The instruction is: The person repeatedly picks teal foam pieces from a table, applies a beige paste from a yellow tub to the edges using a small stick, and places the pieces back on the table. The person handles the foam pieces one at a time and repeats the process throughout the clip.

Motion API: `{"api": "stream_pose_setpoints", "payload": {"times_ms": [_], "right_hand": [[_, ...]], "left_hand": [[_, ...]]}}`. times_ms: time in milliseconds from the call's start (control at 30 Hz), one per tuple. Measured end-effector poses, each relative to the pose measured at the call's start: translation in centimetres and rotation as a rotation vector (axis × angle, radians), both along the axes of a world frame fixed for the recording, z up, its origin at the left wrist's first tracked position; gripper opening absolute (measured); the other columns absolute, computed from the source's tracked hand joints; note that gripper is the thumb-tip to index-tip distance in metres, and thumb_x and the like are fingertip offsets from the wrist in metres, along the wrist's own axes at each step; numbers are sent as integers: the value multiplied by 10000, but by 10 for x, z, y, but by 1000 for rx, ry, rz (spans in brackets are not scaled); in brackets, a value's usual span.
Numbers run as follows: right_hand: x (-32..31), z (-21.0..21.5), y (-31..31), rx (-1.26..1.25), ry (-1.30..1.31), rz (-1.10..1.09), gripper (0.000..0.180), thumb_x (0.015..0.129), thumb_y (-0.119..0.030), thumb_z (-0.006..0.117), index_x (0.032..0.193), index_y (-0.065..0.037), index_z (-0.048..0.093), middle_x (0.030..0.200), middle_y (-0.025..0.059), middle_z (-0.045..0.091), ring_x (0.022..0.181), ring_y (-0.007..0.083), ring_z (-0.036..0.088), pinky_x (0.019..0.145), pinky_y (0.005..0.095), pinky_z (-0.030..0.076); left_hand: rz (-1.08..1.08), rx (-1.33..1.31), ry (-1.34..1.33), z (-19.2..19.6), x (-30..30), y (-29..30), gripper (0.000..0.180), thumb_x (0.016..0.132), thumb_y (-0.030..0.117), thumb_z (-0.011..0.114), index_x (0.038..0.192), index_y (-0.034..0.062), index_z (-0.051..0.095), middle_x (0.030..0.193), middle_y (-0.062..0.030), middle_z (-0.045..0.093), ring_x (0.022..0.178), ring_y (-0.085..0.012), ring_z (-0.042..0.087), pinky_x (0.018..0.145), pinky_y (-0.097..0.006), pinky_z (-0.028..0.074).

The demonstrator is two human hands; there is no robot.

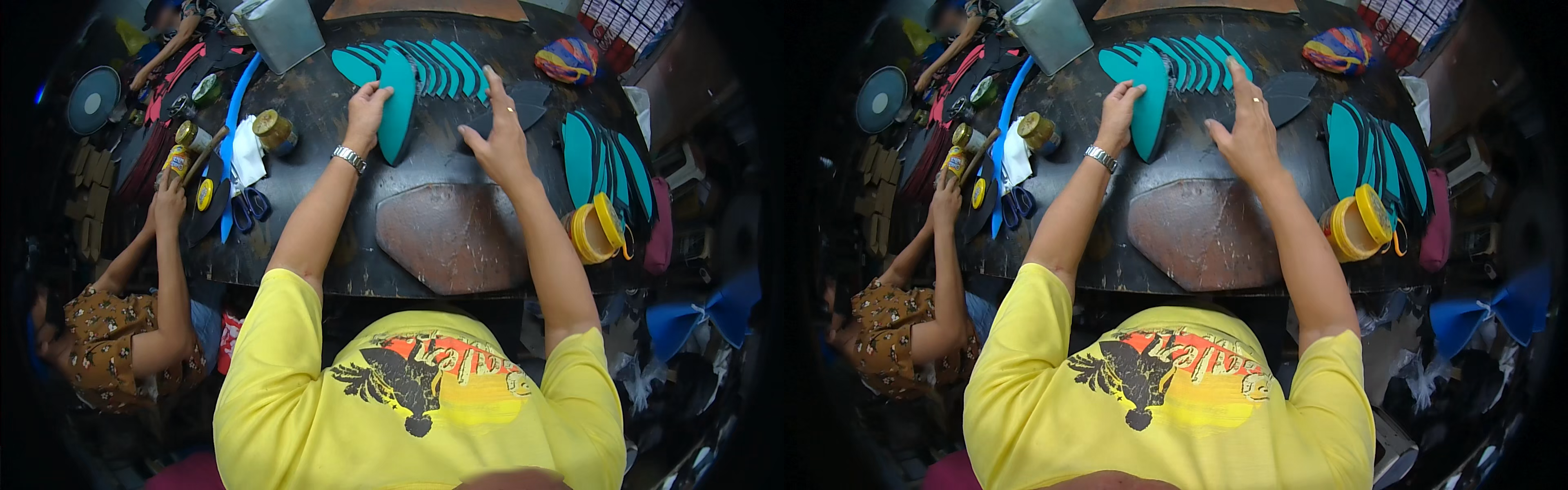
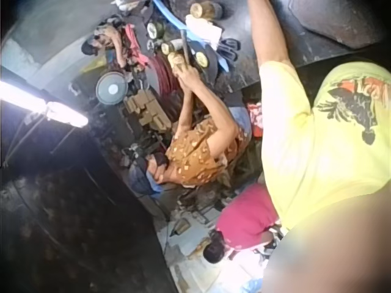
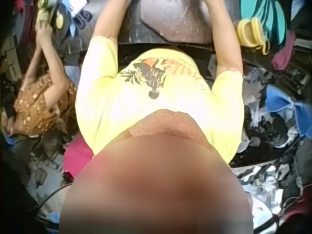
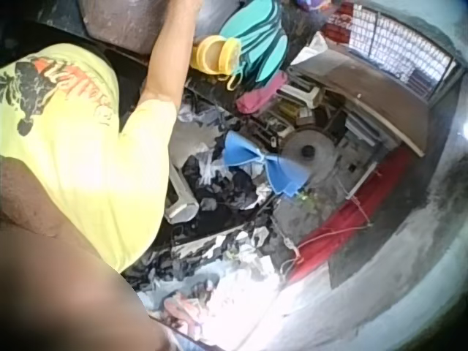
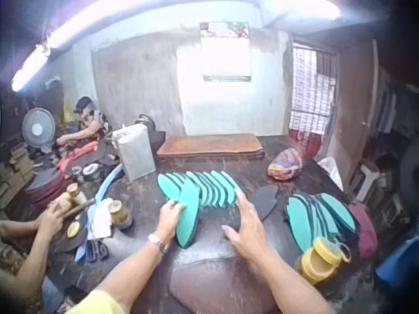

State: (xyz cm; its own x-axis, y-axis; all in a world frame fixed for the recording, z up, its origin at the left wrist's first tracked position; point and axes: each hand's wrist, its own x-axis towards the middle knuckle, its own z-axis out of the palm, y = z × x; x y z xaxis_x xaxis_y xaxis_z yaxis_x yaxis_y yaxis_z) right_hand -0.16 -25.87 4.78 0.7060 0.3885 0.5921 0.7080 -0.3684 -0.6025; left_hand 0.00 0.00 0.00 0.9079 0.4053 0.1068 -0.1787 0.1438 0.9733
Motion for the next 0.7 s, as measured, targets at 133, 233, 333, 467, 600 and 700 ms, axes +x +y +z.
{"api": "stream_pose_setpoints", "payload": {"times_ms": [133, 233, 333, 467, 600, 700], "right_hand": [[59, -10, 38, -222, 31, -116, 1056, 723, -282, 827, 1560, -233, 184, 1449, 230, 426, 1352, 450, 379, 1054, 585, 383], [88, -18, 64, -371, 94, -164, 1044, 737, -372, 813, 1562, -278, 178, 1494, 236, 373, 1395, 489, 295, 1039, 679, 341], [100, -27, 89, -569, 173, -238, 997, 787, -456, 771, 1564, -323, 161, 1555, 204, 300, 1424, 528, 210, 1042, 756, 264], [107, -33, 101, -582, 262, -299, 940, 834, -433, 740, 1565, -324, 159, 1561, 163, 309, 1418, 526, 222, 1046, 749, 269], [107, -36, 105, -635, 310, -317, 849, 898, -378, 684, 1564, -316, 162, 1534, 161, 356, 1410, 522, 238, 1042, 751, 265], [104, -38, 106, -644, 313, -324, 795, 926, -357, 651, 1560, -309, 174, 1510, 165, 390, 1405, 517, 252, 1047, 751, 253]], "left_hand": [[89, 106, 29, 13, 25, 51, 258, 869, 229, 714, 1028, 30, 679, 901, 15, 649, 810, -72, 561, 729, -241, 452], [125, 191, 14, 10, 48, 68, 301, 878, 287, 693, 1022, 22, 692, 870, 9, 647, 786, -85, 560, 713, -247, 448], [42, 351, 93, -2, 66, 76, 303, 906, 325, 664, 1034, 52, 686, 875, 4, 649, 802, -97, 572, 740, -251, 453], [-19, 601, 155, -17, 85, 70, 284, 956, 322, 621, 1027, 50, 666, 867, 20, 622, 800, -68, 544, 742, -240, 443], [-30, 763, 157, -21, 89, 65, 321, 966, 339, 603, 1070, 43, 669, 889, -17, 654, 816, -88, 572, 757, -261, 456], [-16, 768, 149, -18, 86, 62, 353, 965, 354, 599, 1097, 34, 667, 905, -45, 667, 823, -116, 589, 768, -277, 462]]}}
